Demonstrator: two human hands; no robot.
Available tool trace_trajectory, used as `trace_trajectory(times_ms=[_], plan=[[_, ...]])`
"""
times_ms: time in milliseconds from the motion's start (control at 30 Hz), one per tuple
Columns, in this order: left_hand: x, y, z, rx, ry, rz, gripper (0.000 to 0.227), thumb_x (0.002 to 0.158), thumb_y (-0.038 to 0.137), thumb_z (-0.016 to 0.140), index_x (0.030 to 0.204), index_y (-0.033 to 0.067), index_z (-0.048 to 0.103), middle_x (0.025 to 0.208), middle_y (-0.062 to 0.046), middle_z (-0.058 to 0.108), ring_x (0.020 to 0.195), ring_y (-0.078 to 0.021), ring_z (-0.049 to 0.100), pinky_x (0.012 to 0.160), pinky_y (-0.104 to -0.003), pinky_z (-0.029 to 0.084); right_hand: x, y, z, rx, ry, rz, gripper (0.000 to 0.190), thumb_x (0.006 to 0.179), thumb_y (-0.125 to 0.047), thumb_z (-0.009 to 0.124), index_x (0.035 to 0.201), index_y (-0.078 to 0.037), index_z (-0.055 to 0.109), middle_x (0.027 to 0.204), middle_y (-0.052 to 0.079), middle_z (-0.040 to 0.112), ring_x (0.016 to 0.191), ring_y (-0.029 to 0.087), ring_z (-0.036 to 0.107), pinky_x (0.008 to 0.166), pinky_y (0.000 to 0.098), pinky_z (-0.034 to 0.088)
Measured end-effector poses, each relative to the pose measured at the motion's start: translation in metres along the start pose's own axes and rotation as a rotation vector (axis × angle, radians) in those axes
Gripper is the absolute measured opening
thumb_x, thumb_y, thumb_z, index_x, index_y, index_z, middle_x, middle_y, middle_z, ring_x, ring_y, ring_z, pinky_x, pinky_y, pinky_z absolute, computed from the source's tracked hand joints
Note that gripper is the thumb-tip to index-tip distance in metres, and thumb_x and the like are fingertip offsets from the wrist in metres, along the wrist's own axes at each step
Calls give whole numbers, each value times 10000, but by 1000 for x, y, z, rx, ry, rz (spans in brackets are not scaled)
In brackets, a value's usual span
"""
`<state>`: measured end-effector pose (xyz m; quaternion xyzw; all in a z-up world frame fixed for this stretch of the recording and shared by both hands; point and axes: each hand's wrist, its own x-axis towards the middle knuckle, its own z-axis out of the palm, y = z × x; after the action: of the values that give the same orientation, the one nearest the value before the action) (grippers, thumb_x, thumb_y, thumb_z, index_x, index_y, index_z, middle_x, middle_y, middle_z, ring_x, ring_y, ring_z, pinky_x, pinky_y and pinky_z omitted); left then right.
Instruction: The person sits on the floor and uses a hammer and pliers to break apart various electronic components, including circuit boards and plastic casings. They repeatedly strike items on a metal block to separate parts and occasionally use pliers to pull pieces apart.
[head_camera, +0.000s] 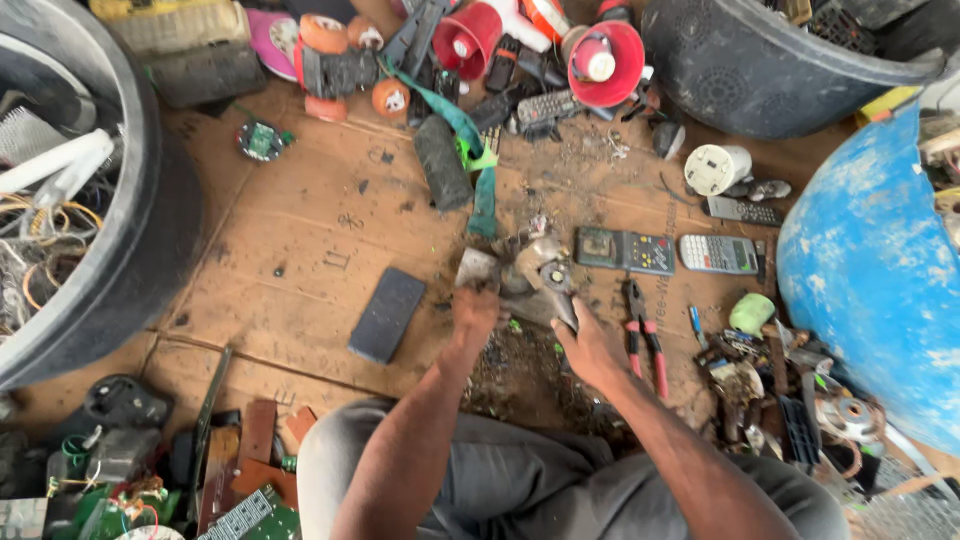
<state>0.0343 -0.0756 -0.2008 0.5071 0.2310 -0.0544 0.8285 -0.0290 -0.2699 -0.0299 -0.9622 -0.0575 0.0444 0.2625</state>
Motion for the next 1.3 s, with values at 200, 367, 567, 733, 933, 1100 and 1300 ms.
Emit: trace_trajectory(times_ms=[200,367,567,733,933,1100,1300], plan=[[-39,54,19,312,96,25,280,957,243,692,1063,-14,664,744,-128,682,479,-192,621,406,-333,542,-1,-6,-12,133,-133,189,544,949,-409,624,1380,-95,511,876,184,720,693,316,715,604,470,545],[-58,98,35,720,58,301,316,941,288,670,1058,-2,715,753,-148,730,473,-206,644,386,-356,517,-8,-19,-22,239,-132,235,479,953,-382,652,1316,-79,580,825,145,702,628,239,674,549,437,533],[-76,117,40,1327,170,756,343,1038,296,540,1159,-16,618,1020,-255,705,676,-314,726,480,-403,593,-13,-27,-31,255,109,55,444,962,-354,676,1254,-32,588,811,156,702,648,263,679,600,436,537],[-79,95,43,1131,-167,1024,334,1103,178,388,1284,-13,594,1218,-282,694,924,-340,773,676,-398,658,-19,-31,-37,318,236,-144,488,946,-346,704,1277,-11,578,918,170,712,777,305,709,686,432,551],[-83,83,48,1283,-106,1035,483,868,85,677,1317,-49,559,1342,-331,606,1186,-527,630,820,-469,628,-21,-40,-55,451,-70,373,480,917,-337,688,1302,-74,573,819,220,674,630,302,627,577,442,514],[-94,100,55,996,-106,702,631,844,4,740,1413,-58,474,1304,-336,590,1101,-459,676,857,-438,646,-27,-20,-33,263,-117,291,454,963,-379,642,1301,-94,541,833,142,694,620,220,663,538,412,527],[-103,107,60,952,23,719,645,767,-67,737,1374,-33,520,1313,-335,523,1095,-451,642,796,-402,619,-29,9,9,34,-59,151,548,989,-393,608,1419,-99,437,889,151,687,582,222,654,470,395,520]])
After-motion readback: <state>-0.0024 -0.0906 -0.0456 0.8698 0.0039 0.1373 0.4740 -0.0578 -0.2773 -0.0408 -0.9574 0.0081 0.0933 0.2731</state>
